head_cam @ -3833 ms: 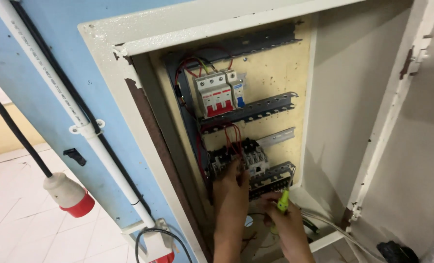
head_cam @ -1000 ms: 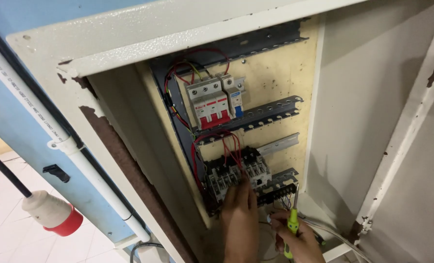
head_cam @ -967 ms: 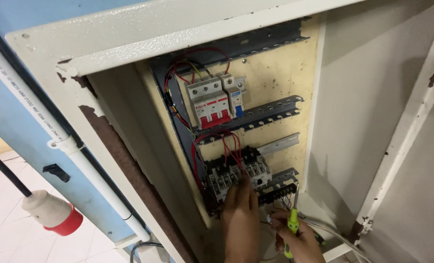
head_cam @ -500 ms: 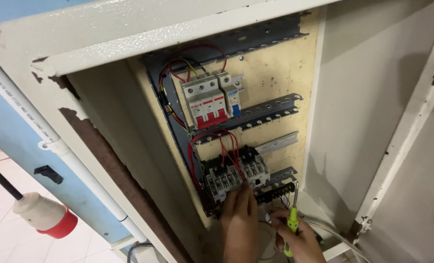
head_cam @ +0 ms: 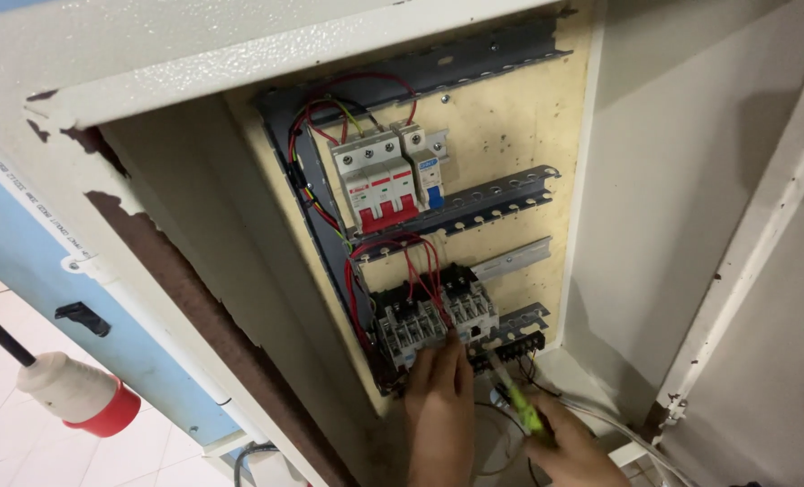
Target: The person uses a screwdriver and pliers to connect and secure wires to terminals inside an electrical panel. They strip wire ends, insert them into terminal blocks, and tighten screws to complete the connections.
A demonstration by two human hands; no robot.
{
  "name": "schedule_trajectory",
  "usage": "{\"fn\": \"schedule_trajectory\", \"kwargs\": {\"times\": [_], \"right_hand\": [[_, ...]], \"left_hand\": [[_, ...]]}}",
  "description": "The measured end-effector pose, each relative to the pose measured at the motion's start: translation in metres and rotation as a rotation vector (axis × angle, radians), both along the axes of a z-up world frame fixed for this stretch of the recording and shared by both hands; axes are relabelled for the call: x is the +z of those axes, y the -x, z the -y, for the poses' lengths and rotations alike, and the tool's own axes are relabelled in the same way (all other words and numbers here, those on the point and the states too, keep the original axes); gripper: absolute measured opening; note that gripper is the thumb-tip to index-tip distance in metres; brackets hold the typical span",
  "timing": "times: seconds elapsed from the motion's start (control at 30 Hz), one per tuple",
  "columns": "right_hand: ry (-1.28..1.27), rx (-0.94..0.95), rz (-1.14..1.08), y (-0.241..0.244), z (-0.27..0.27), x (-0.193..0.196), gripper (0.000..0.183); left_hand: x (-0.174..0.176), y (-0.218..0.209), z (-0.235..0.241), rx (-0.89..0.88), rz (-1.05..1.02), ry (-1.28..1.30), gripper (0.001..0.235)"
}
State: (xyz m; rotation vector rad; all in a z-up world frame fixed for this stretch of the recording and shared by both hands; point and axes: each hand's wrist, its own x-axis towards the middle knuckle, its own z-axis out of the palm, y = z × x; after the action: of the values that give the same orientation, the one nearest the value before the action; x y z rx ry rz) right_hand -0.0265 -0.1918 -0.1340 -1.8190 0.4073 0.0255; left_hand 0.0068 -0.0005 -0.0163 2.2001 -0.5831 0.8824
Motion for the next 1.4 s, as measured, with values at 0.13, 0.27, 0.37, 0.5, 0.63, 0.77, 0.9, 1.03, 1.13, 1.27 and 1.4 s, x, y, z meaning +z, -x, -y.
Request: {"fn": "schedule_trajectory", "kwargs": {"times": [0.13, 0.27, 0.37, 0.5, 0.63, 0.77, 0.9, 1.03, 1.13, 1.27, 1.4], "right_hand": [[0.456, 0.286, 0.078, -0.014, 0.018, -0.031, 0.051], [0.625, 0.456, -0.002, -0.032, 0.003, -0.057, 0.045], [0.786, 0.36, -0.322, -0.031, -0.03, -0.036, 0.048], [0.676, 0.4, -0.467, -0.037, -0.055, -0.01, 0.039], [0.704, 0.348, -0.421, -0.032, -0.05, -0.013, 0.024], [0.694, -0.102, -0.397, -0.032, -0.022, -0.001, 0.044], [0.748, -0.11, -0.384, -0.023, 0.002, -0.016, 0.052], [0.814, -0.078, -0.495, -0.015, -0.013, 0.018, 0.048], [0.84, 0.059, -0.547, -0.023, -0.014, 0.006, 0.043], [1.053, 0.19, -0.36, -0.041, 0.001, -0.047, 0.059], [0.931, 0.24, -0.26, -0.041, 0.012, -0.029, 0.05]], "left_hand": [[0.004, 0.001, -0.002, -0.007, 0.015, -0.003, 0.028], [0.002, 0.001, -0.001, -0.021, 0.017, 0.023, 0.028], [-0.001, -0.003, -0.002, -0.007, 0.089, 0.026, 0.026], [-0.002, -0.006, -0.004, -0.011, 0.041, 0.06, 0.026], [-0.003, -0.008, -0.006, -0.021, 0.059, 0.04, 0.025], [0.001, -0.009, -0.01, 0.005, 0.187, 0.044, 0.017], [-0.014, -0.015, -0.014, -0.02, 0.208, -0.121, 0.026], [-0.009, -0.013, -0.013, -0.042, 0.175, -0.001, 0.025], [-0.009, -0.013, -0.015, -0.065, 0.197, -0.042, 0.026], [0.006, -0.007, -0.015, -0.058, 0.248, 0.152, 0.013], [0.013, 0.002, -0.018, -0.092, 0.167, 0.249, 0.013]]}}
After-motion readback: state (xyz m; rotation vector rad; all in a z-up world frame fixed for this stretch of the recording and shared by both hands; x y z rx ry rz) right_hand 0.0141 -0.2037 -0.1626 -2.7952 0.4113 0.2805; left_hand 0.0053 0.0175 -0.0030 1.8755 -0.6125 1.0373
